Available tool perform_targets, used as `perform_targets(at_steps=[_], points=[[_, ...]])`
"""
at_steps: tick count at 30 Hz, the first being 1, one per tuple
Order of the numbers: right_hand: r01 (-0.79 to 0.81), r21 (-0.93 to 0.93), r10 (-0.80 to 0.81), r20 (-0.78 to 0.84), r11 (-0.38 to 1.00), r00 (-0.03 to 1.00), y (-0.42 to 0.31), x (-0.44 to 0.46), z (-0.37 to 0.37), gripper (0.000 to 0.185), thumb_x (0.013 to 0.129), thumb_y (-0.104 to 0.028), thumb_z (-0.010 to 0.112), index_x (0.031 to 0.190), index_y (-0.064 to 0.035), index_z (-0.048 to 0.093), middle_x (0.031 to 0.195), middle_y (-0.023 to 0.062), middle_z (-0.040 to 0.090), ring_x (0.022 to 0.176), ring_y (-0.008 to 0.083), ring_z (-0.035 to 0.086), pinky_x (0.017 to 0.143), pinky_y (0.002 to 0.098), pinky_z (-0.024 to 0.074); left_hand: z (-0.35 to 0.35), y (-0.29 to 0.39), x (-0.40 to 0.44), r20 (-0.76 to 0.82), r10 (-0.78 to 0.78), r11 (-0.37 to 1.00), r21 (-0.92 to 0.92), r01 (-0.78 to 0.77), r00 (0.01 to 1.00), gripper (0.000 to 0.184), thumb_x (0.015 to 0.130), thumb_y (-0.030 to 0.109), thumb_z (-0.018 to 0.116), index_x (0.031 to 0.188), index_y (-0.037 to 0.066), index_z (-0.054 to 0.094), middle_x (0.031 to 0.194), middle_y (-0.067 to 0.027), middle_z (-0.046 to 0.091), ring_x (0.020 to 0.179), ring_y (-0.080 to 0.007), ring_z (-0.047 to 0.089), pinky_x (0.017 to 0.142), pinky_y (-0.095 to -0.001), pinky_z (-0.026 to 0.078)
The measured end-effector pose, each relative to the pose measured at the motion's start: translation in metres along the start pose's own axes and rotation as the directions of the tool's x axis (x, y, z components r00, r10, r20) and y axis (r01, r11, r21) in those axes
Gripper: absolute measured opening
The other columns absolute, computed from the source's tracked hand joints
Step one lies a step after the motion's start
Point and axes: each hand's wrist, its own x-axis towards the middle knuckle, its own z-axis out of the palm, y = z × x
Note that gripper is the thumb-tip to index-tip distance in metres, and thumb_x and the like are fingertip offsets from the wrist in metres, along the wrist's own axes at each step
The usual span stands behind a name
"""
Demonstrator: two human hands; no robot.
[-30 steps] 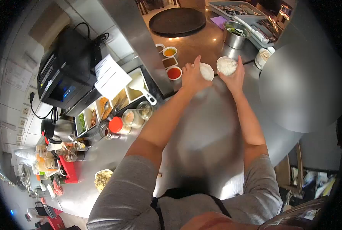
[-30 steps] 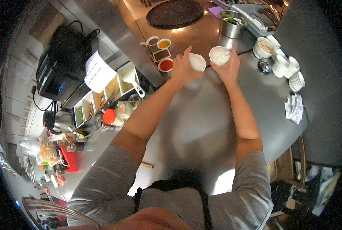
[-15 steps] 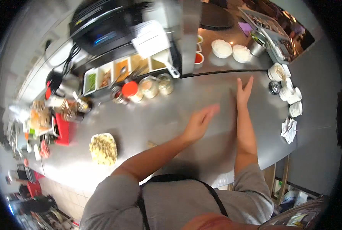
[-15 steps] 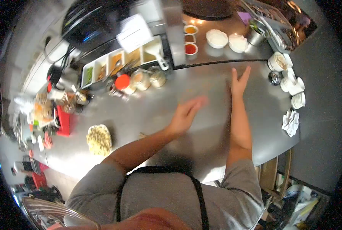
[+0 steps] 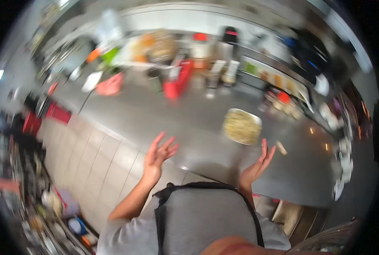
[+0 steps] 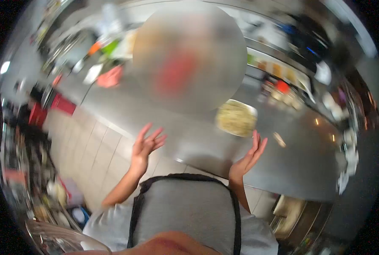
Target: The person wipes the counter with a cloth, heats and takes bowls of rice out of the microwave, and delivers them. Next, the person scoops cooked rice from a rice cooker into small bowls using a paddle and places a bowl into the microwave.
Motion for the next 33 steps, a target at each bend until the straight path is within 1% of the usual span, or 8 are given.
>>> perform_targets(at_steps=[3,8,11,15,18,21,25,33], points=[[0.235,0.101,-0.255,0.440,0.967,0.861,-0.063,-0.049,0.102,0.063,0.104,-0.037,0.042,0.151,0.0028,0.028,0.150,0.0238,0.043,0.143,0.0396,0.033,0.119,0.0517,0.0193,-0.085,0.021,-0.016,0.017,-0.070,0.977,-0.200,0.072,0.997,0.053,0.103,0.017,0.040,0.153,0.004,0.029,0.152,-0.0204,0.042,0.133,-0.0373,0.050,0.112,-0.0485,0.041],[0.621,0.432,-0.635,0.759,0.655,0.142,-0.095,-0.155,0.279,0.062,0.098,-0.043,0.055,0.150,-0.0118,0.042,0.155,0.0190,0.037,0.145,0.0465,0.026,0.115,0.0660,0.0148,-0.196,0.067,-0.050,0.206,-0.172,0.845,-0.471,0.252,0.963,0.075,0.103,0.060,0.030,0.155,0.007,0.028,0.157,-0.0165,0.036,0.138,-0.0352,0.045,0.113,-0.0494,0.037],[0.648,0.431,-0.569,0.822,0.628,0.005,-0.108,-0.201,0.363,0.064,0.094,-0.045,0.060,0.150,-0.0194,0.043,0.158,0.0170,0.032,0.147,0.0464,0.021,0.114,0.0702,0.0097,-0.286,0.088,-0.071,0.031,-0.124,0.934,-0.334,0.127,0.992,0.085,0.099,0.070,0.023,0.156,0.007,0.027,0.157,-0.0161,0.036,0.137,-0.0347,0.045,0.113,-0.0501,0.036],[0.444,0.340,-0.422,0.901,0.829,0.100,-0.092,-0.243,0.473,0.064,0.097,-0.045,0.053,0.151,-0.0120,0.041,0.160,0.0176,0.028,0.148,0.0462,0.017,0.116,0.0675,0.0056,-0.441,0.094,-0.108,-0.382,-0.057,0.997,-0.061,0.037,0.923,0.088,0.097,0.073,0.025,0.155,0.006,0.030,0.156,-0.0151,0.039,0.137,-0.0329,0.046,0.112,-0.0485,0.037],[0.489,0.349,-0.429,0.902,0.799,0.057,-0.084,-0.260,0.567,0.057,0.099,-0.040,0.050,0.146,-0.0080,0.047,0.156,0.0175,0.034,0.147,0.0437,0.021,0.117,0.0648,0.0071,-0.598,0.032,-0.188,-0.762,-0.113,0.950,0.106,0.294,0.637,0.081,0.099,0.068,0.031,0.153,0.008,0.034,0.156,-0.0137,0.039,0.137,-0.0322,0.046,0.113,-0.0467,0.035],[0.428,0.391,-0.456,0.888,0.815,0.057,-0.085,-0.281,0.664,0.041,0.101,-0.034,0.050,0.130,-0.0069,0.059,0.143,0.0166,0.050,0.141,0.0391,0.034,0.118,0.0607,0.0117,-0.716,-0.079,-0.364,-0.968,-0.200,0.886,-0.114,0.450,0.149,0.070,0.102,0.058,0.037,0.150,0.007,0.039,0.151,-0.0154,0.042,0.136,-0.0313,0.043,0.110,-0.0462,0.034],[0.151,0.487,-0.506,0.853,0.860,0.130,-0.116,-0.309,0.800,0.025,0.101,-0.025,0.051,0.099,-0.0062,0.067,0.103,0.0098,0.068,0.110,0.0309,0.059,0.114,0.0530,0.0270,-0.666,-0.111,-0.532,-0.739,-0.402,0.752,-0.603,0.266,-0.540,0.065,0.102,0.057,0.038,0.141,0.006,0.045,0.135,-0.0137,0.047,0.120,-0.0295,0.046,0.097,-0.0445,0.036],[0.001,0.649,-0.646,0.758,0.761,-0.093,-0.183,-0.411,1.057,0.019,0.090,-0.020,0.068,0.081,-0.0054,0.063,0.072,0.0044,0.059,0.078,0.0255,0.054,0.077,0.0373,0.0424,-0.610,-0.123,-0.496,-0.264,-0.640,0.658,-0.674,-0.337,-0.722,0.057,0.101,0.056,0.039,0.123,0.006,0.056,0.103,-0.0105,0.057,0.087,-0.0260,0.052,0.072,-0.0410,0.041]])
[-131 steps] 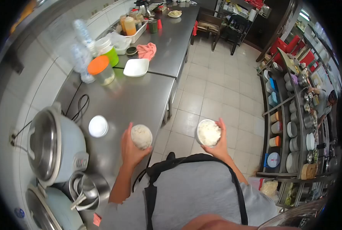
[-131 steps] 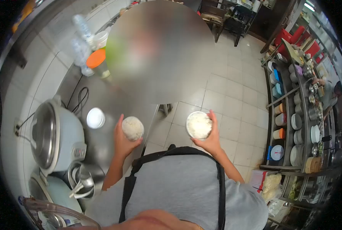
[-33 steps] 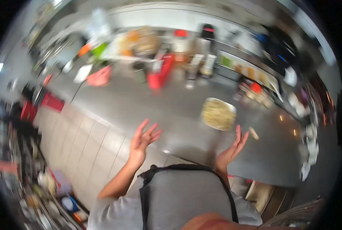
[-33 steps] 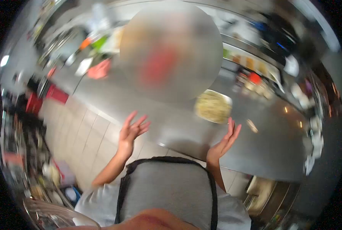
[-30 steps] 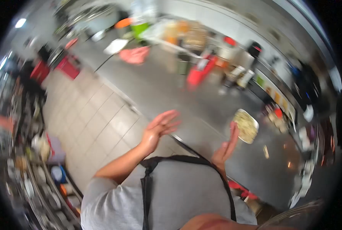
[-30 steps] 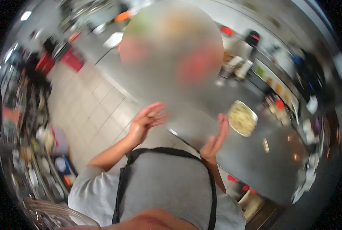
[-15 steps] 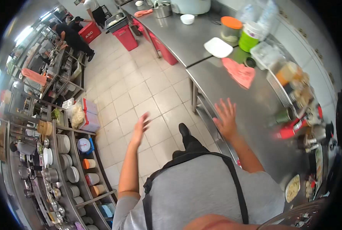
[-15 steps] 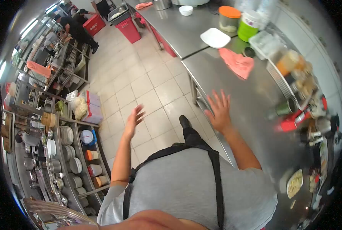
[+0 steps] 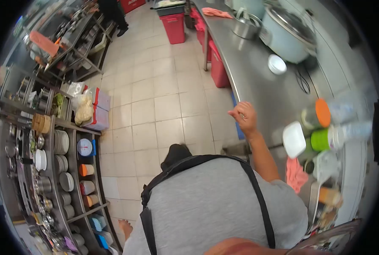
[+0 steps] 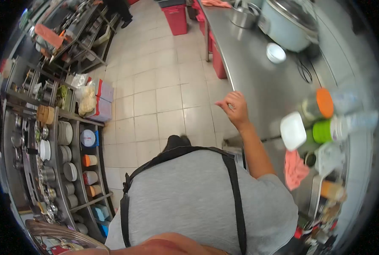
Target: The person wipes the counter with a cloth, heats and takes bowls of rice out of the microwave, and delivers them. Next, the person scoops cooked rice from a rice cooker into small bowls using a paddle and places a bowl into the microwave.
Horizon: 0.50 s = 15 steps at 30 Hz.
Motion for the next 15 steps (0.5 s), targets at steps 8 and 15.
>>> perform_targets(at_steps=[8,15], points=[[0.102,0.031,-0.102,-0.012,0.994,0.995,0.066,0.236,0.118,0.037,0.076,-0.003,0.077,0.111,-0.0067,0.063,0.110,0.0101,0.065,0.108,0.0322,0.060,0.094,0.0410,0.0467,0.246,0.119,0.021,0.024,-0.001,0.983,-0.184,0.005,1.000,0.054,0.099,0.053,0.043,0.114,0.004,0.061,0.080,-0.0093,0.060,0.061,-0.0229,0.053,0.050,-0.0360,0.041],[-0.121,0.031,0.119,0.041,0.992,0.992,0.183,0.376,0.136,0.036,0.081,-0.004,0.072,0.116,-0.0055,0.064,0.093,0.0092,0.070,0.096,0.0254,0.067,0.094,0.0352,0.0467,0.573,0.405,0.067,0.381,0.476,0.878,-0.147,-0.456,0.793,0.039,0.100,0.027,0.049,0.131,0.004,0.058,0.121,-0.0147,0.066,0.097,-0.0258,0.062,0.073,-0.0374,0.053]])
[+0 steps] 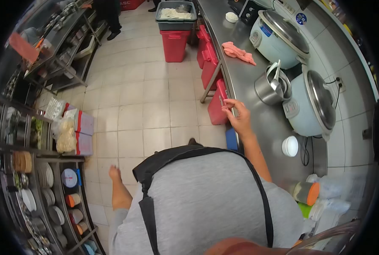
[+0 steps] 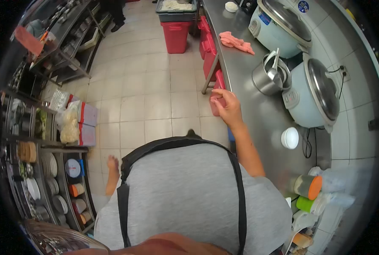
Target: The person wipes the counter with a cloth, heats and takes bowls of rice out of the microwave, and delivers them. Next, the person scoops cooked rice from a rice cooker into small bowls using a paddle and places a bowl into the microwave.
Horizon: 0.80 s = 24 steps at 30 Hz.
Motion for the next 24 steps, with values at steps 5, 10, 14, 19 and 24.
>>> perform_targets(at_steps=[5,10,14,19,24], points=[[-0.163,0.231,0.200,-0.149,0.959,0.968,0.085,0.114,0.020,0.032,0.090,-0.009,0.070,0.121,-0.0037,0.062,0.078,0.0035,0.073,0.092,0.0130,0.067,0.092,0.0304,0.0478,0.244,0.259,0.031,0.338,0.360,0.905,0.099,-0.413,0.870,0.047,0.105,0.041,0.045,0.120,0.001,0.065,0.100,-0.0096,0.070,0.089,-0.0170,0.064,0.080,-0.0321,0.051],[-0.092,0.274,0.182,-0.322,0.957,0.929,0.236,0.304,0.048,0.045,0.083,-0.011,0.078,0.124,-0.0061,0.061,0.068,-0.0026,0.065,0.082,0.0121,0.067,0.087,0.0260,0.0490,0.361,0.349,0.049,0.416,0.521,0.763,0.166,-0.625,0.746,0.050,0.106,0.041,0.044,0.122,-0.002,0.065,0.109,-0.0119,0.070,0.096,-0.0210,0.065,0.085,-0.0326,0.050],[-0.424,0.065,0.424,0.009,0.903,0.906,0.331,0.447,0.058,0.071,0.077,-0.010,0.082,0.139,-0.0091,0.048,0.067,-0.0035,0.055,0.102,0.0165,0.064,0.100,0.0360,0.0409,0.336,0.260,0.075,0.347,0.162,0.673,0.646,-0.360,0.924,0.051,0.105,0.043,0.042,0.105,-0.001,0.068,0.094,-0.0183,0.071,0.092,-0.0265,0.068,0.081,-0.0405,0.053],[-0.149,-0.165,0.171,0.126,0.975,0.977,0.392,0.557,0.099,0.117,0.070,-0.019,0.087,0.158,-0.0094,0.010,0.122,0.0133,0.055,0.143,0.0337,0.033,0.119,0.0598,0.0055,0.284,0.213,0.022,0.117,-0.237,0.457,0.889,0.004,0.964,0.047,0.103,0.043,0.045,0.107,0.000,0.066,0.093,-0.0172,0.070,0.089,-0.0277,0.068,0.078,-0.0425,0.052],[-0.358,-0.159,0.221,-0.545,0.920,0.809,0.503,0.598,0.081,0.136,0.063,-0.026,0.093,0.157,-0.0014,-0.003,0.159,0.0275,0.013,0.150,0.0429,0.008,0.121,0.0572,0.0086,0.325,0.280,0.011,0.073,-0.242,0.674,0.730,0.114,0.968,0.041,0.102,0.037,0.050,0.116,0.000,0.063,0.096,-0.0149,0.070,0.090,-0.0237,0.067,0.078,-0.0380,0.052]])
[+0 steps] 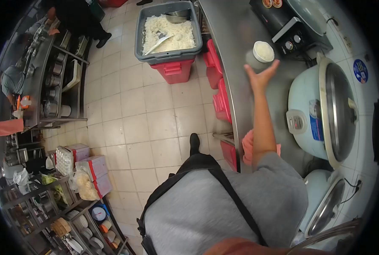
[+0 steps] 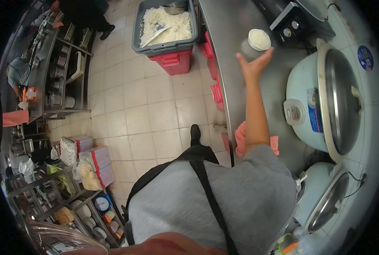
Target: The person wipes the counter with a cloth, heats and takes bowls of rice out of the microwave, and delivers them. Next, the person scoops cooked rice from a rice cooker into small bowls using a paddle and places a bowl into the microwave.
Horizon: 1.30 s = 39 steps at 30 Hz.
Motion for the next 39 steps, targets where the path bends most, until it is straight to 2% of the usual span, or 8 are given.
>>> perform_targets(at_steps=[4,13,20,27,29,31,35,39], points=[[-0.217,0.106,0.232,-0.162,0.970,0.959,0.059,0.048,0.025,0.139,0.060,-0.032,0.096,0.155,0.0026,0.000,0.157,0.0293,0.015,0.145,0.0402,0.025,0.118,0.0492,0.0253,-0.017,0.066,-0.010,-0.037,0.040,0.993,-0.114,-0.044,0.999,0.040,0.101,0.033,0.055,0.123,0.001,0.061,0.099,-0.0131,0.069,0.090,-0.0206,0.066,0.078,-0.0344,0.052],[-0.140,0.012,0.139,-0.231,0.990,0.963,0.074,0.078,0.045,0.129,0.053,-0.025,0.097,0.154,-0.0042,0.019,0.151,0.0228,0.036,0.140,0.0380,0.036,0.116,0.0455,0.0318,-0.064,0.110,0.028,-0.038,0.333,0.942,0.059,-0.330,0.942,0.041,0.097,0.022,0.063,0.130,-0.001,0.058,0.098,-0.0106,0.070,0.082,-0.0186,0.066,0.074,-0.0293,0.054],[-0.288,0.321,0.355,-0.173,0.902,0.919,0.039,0.016,0.016,0.128,0.051,-0.018,0.097,0.152,-0.0017,0.021,0.152,0.0194,0.036,0.140,0.0326,0.037,0.117,0.0414,0.0317,-0.072,0.121,0.073,0.130,0.344,0.920,0.151,-0.361,0.930,0.041,0.096,0.021,0.064,0.129,-0.002,0.058,0.096,-0.0101,0.069,0.082,-0.0191,0.066,0.074,-0.0297,0.054],[-0.288,0.637,0.345,0.036,0.715,0.938,-0.096,-0.201,-0.108,0.143,0.051,-0.017,0.097,0.159,-0.0105,0.003,0.151,0.0190,0.035,0.139,0.0317,0.039,0.115,0.0443,0.0333,-0.074,0.179,0.161,0.381,0.485,0.746,0.290,-0.600,0.787,0.040,0.094,0.019,0.065,0.128,-0.002,0.058,0.095,-0.0095,0.069,0.082,-0.0197,0.066,0.074,-0.0301,0.055],[-0.178,0.439,0.212,-0.029,0.881,0.977,-0.134,-0.286,-0.165,0.139,0.054,-0.018,0.096,0.158,-0.0102,0.003,0.148,0.0182,0.037,0.138,0.0313,0.040,0.114,0.0446,0.0337,-0.066,0.197,0.187,0.449,0.510,0.668,0.330,-0.667,0.734,0.040,0.094,0.018,0.065,0.128,-0.002,0.058,0.094,-0.0094,0.069,0.082,-0.0198,0.066,0.074,-0.0303,0.055],[-0.333,0.414,0.308,0.128,0.847,0.943,-0.178,-0.361,-0.240,0.136,0.057,-0.019,0.095,0.158,-0.0104,0.005,0.146,0.0185,0.038,0.138,0.0303,0.039,0.115,0.0438,0.0323,-0.050,0.217,0.209,0.527,0.521,0.568,0.372,-0.734,0.671,0.040,0.094,0.018,0.065,0.128,-0.002,0.058,0.094,-0.0093,0.069,0.082,-0.0200,0.066,0.074,-0.0304,0.055],[-0.325,0.393,0.395,-0.110,0.860,0.912,-0.244,-0.509,-0.346,0.132,0.060,-0.022,0.094,0.158,-0.0106,0.006,0.142,0.0180,0.041,0.138,0.0298,0.039,0.116,0.0423,0.0299,0.001,0.257,0.228,0.697,0.508,0.295,0.411,-0.863,0.506,0.040,0.093,0.017,0.066,0.127,-0.002,0.058,0.093,-0.0090,0.069,0.082,-0.0203,0.066,0.074,-0.0306,0.055],[-0.474,0.236,0.529,-0.438,0.848,0.727,-0.303,-0.641,-0.435,0.130,0.057,-0.020,0.093,0.157,-0.0085,0.011,0.149,0.0200,0.033,0.138,0.0310,0.038,0.116,0.0409,0.0315,0.057,0.284,0.194,0.853,0.466,-0.050,0.292,-0.955,0.236,0.040,0.093,0.016,0.066,0.127,-0.002,0.057,0.093,-0.0087,0.069,0.082,-0.0206,0.066,0.074,-0.0309,0.056]])
